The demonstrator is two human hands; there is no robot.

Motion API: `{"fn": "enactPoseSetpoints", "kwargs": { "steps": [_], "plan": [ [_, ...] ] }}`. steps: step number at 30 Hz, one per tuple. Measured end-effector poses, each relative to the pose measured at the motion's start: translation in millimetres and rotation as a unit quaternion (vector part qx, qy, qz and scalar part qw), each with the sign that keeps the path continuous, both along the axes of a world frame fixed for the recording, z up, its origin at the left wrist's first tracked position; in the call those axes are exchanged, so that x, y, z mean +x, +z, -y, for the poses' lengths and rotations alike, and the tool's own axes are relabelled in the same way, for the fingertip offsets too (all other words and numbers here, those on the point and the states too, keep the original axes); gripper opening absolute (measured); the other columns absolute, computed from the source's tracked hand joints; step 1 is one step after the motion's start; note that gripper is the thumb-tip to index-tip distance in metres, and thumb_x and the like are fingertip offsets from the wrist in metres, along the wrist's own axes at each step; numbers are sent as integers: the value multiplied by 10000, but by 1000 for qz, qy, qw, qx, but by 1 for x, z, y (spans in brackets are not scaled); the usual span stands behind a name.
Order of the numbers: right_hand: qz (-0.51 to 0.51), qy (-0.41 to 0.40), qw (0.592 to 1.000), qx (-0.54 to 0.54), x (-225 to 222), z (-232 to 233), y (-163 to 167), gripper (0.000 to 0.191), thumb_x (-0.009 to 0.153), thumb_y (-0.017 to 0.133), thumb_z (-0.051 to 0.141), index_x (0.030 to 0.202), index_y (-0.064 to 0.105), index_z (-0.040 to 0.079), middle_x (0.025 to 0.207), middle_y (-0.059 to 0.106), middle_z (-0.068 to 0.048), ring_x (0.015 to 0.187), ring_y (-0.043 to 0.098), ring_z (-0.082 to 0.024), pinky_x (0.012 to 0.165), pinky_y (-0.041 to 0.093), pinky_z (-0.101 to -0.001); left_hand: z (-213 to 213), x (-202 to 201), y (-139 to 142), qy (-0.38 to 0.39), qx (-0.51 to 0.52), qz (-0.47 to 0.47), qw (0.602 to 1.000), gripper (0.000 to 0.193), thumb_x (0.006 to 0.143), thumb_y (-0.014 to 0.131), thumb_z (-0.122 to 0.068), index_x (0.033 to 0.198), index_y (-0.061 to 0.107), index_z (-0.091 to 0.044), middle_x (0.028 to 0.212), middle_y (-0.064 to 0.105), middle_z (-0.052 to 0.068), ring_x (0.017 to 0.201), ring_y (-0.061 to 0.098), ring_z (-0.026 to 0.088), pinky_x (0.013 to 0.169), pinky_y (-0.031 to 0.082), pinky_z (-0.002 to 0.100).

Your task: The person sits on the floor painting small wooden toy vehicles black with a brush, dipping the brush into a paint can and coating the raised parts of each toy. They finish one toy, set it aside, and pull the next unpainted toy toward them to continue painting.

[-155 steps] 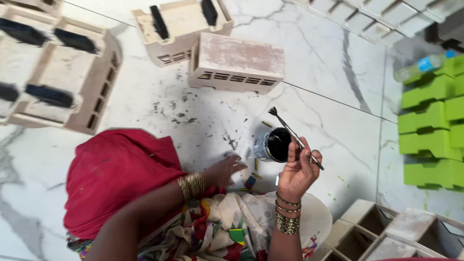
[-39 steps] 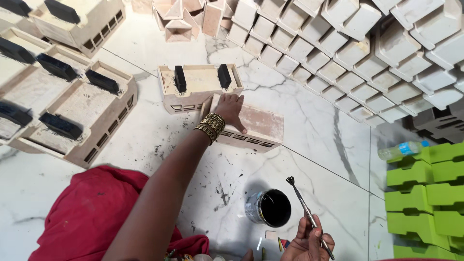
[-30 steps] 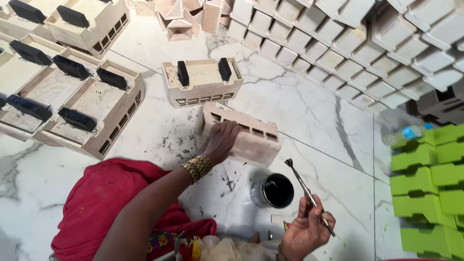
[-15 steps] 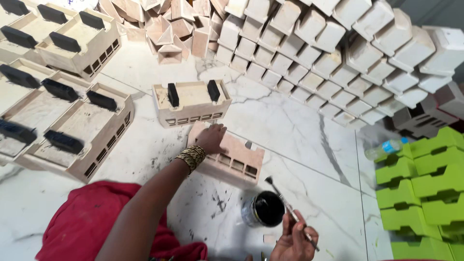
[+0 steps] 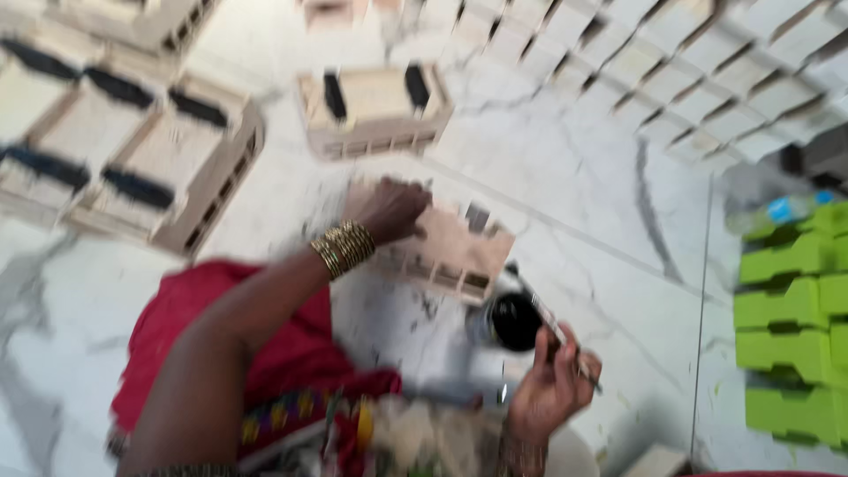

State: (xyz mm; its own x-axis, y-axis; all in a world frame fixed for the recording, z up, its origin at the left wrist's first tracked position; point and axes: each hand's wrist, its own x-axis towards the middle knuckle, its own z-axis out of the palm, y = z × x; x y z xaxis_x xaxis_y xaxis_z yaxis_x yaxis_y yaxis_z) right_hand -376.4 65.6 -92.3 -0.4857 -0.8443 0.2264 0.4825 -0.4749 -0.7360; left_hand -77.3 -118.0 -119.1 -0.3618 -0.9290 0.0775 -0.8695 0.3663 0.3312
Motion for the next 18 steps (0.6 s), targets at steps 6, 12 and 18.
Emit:
{"fn": "enactPoseSetpoints", "kwargs": {
  "steps": [6, 12, 18],
  "plan": [
    [6, -3, 1000, -12, -1, -10, -2, 139, 1054, 642, 1, 1100, 512, 22, 1247, 675, -268, 1058, 727, -304, 970, 656, -392, -93, 25, -30, 6, -136, -33, 990, 279, 796, 781, -237, 971, 617, -97, 945, 621, 70, 976, 629, 263, 878, 419, 445],
    [-19, 6, 998, -54, 6, -6, -4, 160, 1072, 667, -12, 1107, 515, 24, 1249, 679, -281, 1042, 721, -304, 890, 646, -370, -160, 43, -54, 4, -206, -25, 978, 113, 904, 655, -116, 1009, 616, -125, 943, 580, 44, 949, 607, 214, 883, 429, 393],
    [-47, 1, 998, -42, 12, -13, 36, 168, 1043, 665, -5, 1107, 515, 36, 1251, 675, -269, 1099, 727, -311, 965, 665, -387, -173, 65, -36, 16, -81, -239, 968, 214, 964, 687, -320, 986, 693, -106, 1017, 721, 37, 815, 696, 172, 657, 565, 351]
  ]
}}
